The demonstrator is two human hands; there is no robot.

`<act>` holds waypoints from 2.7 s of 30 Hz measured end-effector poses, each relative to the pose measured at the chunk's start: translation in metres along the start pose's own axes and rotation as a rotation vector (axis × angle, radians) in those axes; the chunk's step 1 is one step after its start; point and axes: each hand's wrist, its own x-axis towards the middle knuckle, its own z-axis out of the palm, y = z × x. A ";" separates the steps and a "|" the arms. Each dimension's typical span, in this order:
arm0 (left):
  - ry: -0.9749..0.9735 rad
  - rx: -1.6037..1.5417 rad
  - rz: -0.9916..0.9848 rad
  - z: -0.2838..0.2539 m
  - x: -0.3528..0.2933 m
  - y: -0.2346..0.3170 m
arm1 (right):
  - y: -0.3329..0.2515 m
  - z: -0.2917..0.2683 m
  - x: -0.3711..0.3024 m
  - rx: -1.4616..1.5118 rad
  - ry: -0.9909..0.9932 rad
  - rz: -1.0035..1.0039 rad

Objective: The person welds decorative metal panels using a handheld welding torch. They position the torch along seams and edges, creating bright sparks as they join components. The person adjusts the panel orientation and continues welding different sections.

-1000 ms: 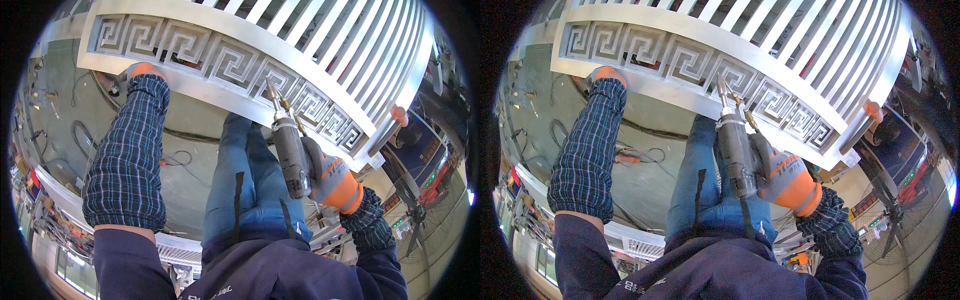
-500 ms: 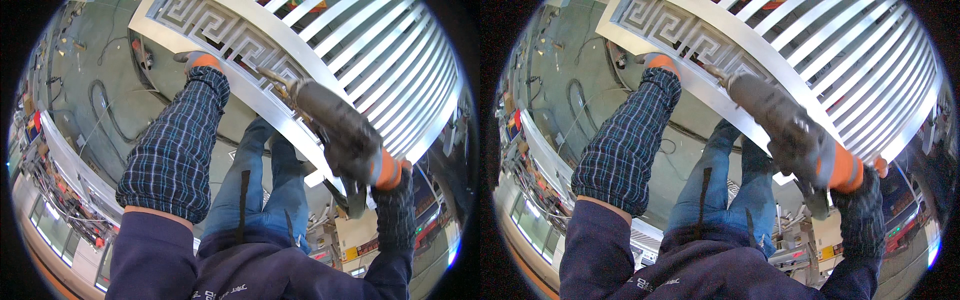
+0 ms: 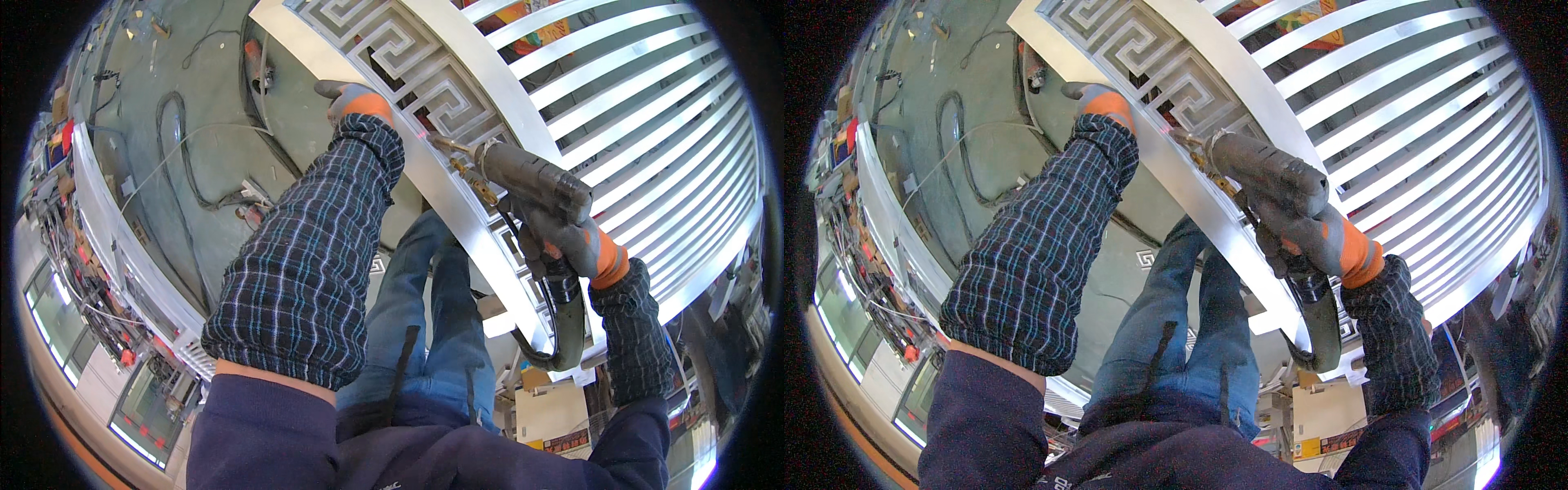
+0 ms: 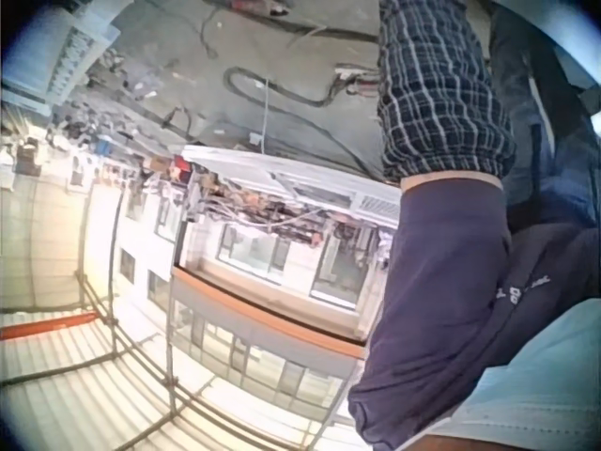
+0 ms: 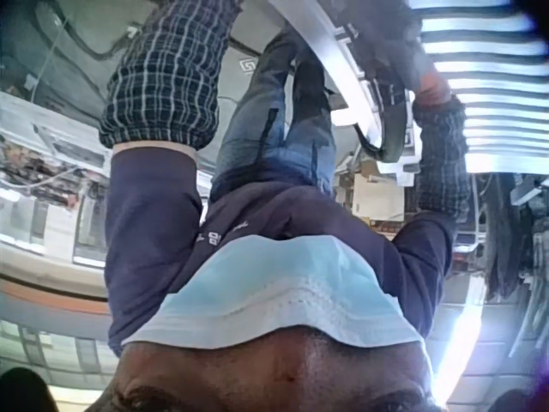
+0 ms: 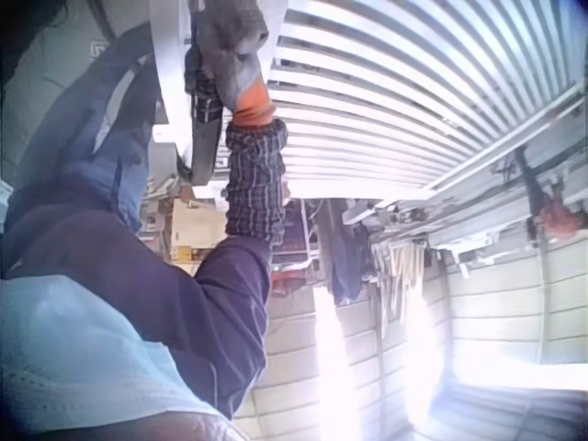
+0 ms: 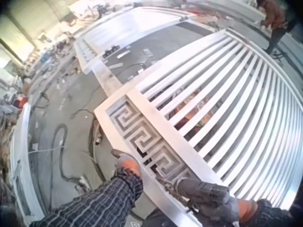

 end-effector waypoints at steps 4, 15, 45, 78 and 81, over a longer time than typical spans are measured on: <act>0.054 -0.400 -0.180 -0.032 -0.047 0.005 | -0.004 0.000 0.001 -0.069 -0.020 -0.050; -0.010 0.142 0.027 -0.032 -0.040 0.002 | 0.002 -0.011 0.001 -0.103 -0.108 0.033; 0.105 -0.085 -0.258 0.046 0.032 0.014 | 0.012 -0.012 -0.018 -0.094 0.043 0.110; 0.104 -0.666 -0.450 -0.042 -0.062 0.002 | 0.014 -0.008 -0.004 -0.108 0.086 0.067; 0.090 -0.715 -0.469 -0.036 -0.048 0.007 | 0.025 -0.023 -0.008 -0.139 -0.019 0.059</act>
